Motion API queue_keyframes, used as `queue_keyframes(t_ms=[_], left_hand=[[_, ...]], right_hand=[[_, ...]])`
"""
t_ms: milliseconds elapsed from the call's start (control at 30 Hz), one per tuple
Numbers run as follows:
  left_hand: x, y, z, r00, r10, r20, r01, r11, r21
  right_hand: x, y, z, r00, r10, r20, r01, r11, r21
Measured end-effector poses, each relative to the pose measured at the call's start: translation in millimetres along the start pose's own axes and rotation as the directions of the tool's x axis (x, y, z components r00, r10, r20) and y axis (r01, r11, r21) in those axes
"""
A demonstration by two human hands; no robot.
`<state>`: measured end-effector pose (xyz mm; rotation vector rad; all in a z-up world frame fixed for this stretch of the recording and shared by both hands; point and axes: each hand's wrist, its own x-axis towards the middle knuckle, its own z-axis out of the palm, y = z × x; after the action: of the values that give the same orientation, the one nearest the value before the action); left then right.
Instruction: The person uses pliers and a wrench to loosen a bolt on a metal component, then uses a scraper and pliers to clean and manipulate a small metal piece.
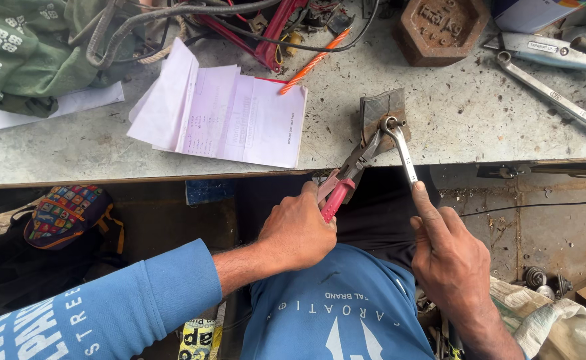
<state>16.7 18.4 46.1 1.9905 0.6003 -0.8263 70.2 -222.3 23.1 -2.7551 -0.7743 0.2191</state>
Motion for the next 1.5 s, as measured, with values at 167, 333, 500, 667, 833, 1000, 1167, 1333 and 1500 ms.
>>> queue_keyframes(t_ms=[167, 333, 500, 667, 833, 1000, 1167, 1333, 1500], left_hand=[[1, -1, -5, 0.999, -0.012, 0.045, 0.012, 1.0, 0.02], [3, -4, -12, 0.998, -0.005, 0.058, 0.001, 0.998, 0.055], [4, -6, -11, 0.998, -0.011, 0.057, 0.008, 0.998, 0.059], [2, -4, -15, 0.998, -0.017, 0.065, 0.014, 0.999, 0.05], [4, -7, -13, 0.999, 0.004, 0.04, -0.007, 0.998, 0.06], [6, -8, -17, 0.996, 0.002, 0.091, -0.006, 0.999, 0.037], [7, -10, -20, 0.996, 0.019, 0.089, -0.024, 0.999, 0.049], [10, -13, -25, 0.995, 0.029, 0.098, -0.035, 0.997, 0.063], [11, -13, -31, 0.992, 0.028, 0.124, -0.039, 0.995, 0.091]], right_hand=[[1, 14, 2, 0.988, -0.143, -0.061, 0.139, 0.988, -0.061], [11, 34, -9, 0.982, -0.162, 0.093, 0.179, 0.962, -0.207], [9, 38, -8, 0.971, -0.208, 0.118, 0.227, 0.956, -0.184], [7, 30, 5, 0.971, -0.12, 0.208, -0.065, 0.702, 0.709], [7, 25, 16, 0.933, 0.115, 0.34, -0.331, 0.642, 0.692], [18, 37, 13, 0.986, -0.058, 0.155, -0.021, 0.886, 0.464], [25, 56, 11, 0.98, -0.166, 0.107, 0.126, 0.943, 0.308], [31, 73, 12, 0.969, -0.174, 0.173, 0.144, 0.975, 0.171], [39, 82, 7, 0.938, -0.327, 0.116, 0.309, 0.939, 0.149]])
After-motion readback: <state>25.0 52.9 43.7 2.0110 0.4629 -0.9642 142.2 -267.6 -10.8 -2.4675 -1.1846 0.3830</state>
